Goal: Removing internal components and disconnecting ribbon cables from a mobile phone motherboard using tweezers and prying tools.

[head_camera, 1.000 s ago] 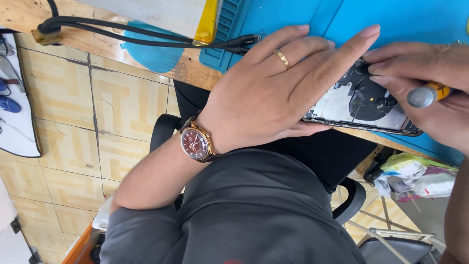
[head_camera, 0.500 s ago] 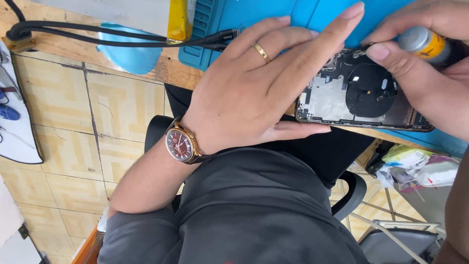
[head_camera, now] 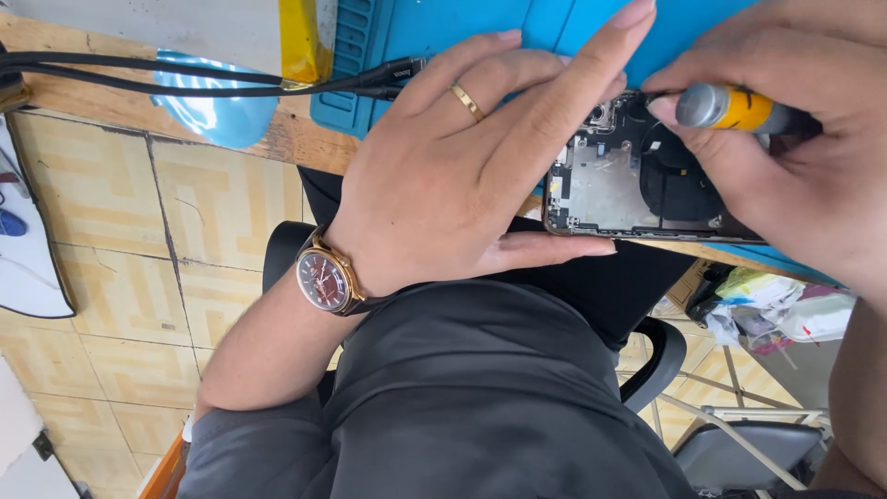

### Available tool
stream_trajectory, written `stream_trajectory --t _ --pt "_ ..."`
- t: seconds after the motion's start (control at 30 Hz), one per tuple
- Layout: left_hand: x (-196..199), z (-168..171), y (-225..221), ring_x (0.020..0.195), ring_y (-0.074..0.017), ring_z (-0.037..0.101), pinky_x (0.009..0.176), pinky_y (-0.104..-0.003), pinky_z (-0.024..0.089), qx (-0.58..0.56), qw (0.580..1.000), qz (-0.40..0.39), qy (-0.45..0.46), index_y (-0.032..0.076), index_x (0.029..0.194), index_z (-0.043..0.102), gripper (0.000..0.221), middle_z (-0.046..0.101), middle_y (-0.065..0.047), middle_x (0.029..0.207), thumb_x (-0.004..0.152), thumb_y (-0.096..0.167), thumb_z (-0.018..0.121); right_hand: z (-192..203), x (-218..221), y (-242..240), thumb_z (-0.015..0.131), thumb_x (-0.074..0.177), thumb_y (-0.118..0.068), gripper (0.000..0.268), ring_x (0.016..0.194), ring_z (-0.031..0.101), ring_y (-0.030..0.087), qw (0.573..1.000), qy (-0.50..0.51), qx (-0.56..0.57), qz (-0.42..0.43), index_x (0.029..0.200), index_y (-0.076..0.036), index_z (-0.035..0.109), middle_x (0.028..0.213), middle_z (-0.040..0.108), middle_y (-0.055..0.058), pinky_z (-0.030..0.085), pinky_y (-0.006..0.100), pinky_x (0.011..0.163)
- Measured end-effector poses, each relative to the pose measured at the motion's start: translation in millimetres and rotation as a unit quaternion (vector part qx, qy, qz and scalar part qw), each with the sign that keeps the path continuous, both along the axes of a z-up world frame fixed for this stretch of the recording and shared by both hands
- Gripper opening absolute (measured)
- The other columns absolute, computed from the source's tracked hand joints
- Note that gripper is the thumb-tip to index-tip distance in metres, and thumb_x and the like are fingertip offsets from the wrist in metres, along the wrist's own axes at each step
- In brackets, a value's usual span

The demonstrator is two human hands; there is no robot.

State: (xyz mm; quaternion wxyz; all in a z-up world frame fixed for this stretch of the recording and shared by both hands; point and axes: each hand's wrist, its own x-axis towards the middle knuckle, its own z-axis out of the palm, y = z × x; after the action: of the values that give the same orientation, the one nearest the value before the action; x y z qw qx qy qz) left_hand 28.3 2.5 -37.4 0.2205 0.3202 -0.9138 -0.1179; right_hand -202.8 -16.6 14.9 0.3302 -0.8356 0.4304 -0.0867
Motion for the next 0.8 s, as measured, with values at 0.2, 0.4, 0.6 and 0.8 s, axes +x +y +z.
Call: stream_trajectory --t 0.2,0.4,0.6,0.8 --pt "-2.9 6.1 -0.1 0.114 -0.0139 0.062 0.108 -0.032 0.046 -0.004 1.0 0.021 -0.022 0.006 0.139 0.015 0.091 0.065 0.008 0.116 0.109 0.081 0.057 6.5 6.0 17.0 0.046 0.081 0.016 0.03 0.092 0.052 0.034 0.997 0.068 -0.025 -0.03 0.107 0.012 0.062 0.095 0.055 0.022 0.04 0.039 0.077" --pt "0.6 1.3 1.7 0.119 -0.0133 0.06 0.109 -0.032 0.046 -0.012 0.999 0.02 -0.023 0.008 0.14 0.013 0.102 0.064 0.009 0.12 0.112 0.087 0.071 6.0 11.6 29.3 0.049 0.094 0.014 0.019 0.104 0.052 0.04 0.996 0.081 -0.031 -0.036 0.111 0.016 0.057 0.108 0.055 0.029 0.042 0.045 0.092" --pt "1.0 1.0 2.0 0.12 -0.0131 0.06 0.11 -0.032 0.045 0.003 0.999 0.023 -0.023 0.009 0.14 0.012 0.1 0.065 0.01 0.123 0.112 0.083 0.074 -2.9 4.2 29.7 0.051 0.103 0.004 0.016 0.106 0.052 0.041 0.997 0.039 -0.023 -0.056 0.109 0.017 0.058 0.107 0.056 0.029 0.04 0.045 0.095" --pt "2.3 5.0 0.5 0.12 -0.0122 0.06 0.11 -0.031 0.044 0.017 0.999 0.02 -0.023 0.011 0.138 0.015 0.103 0.065 0.01 0.121 0.107 0.079 0.085 -16.8 -6.3 30.1 0.048 0.104 -0.001 0.017 0.107 0.051 0.038 0.993 0.017 0.051 -0.109 0.109 0.013 0.054 0.109 0.052 0.027 0.041 0.044 0.095"
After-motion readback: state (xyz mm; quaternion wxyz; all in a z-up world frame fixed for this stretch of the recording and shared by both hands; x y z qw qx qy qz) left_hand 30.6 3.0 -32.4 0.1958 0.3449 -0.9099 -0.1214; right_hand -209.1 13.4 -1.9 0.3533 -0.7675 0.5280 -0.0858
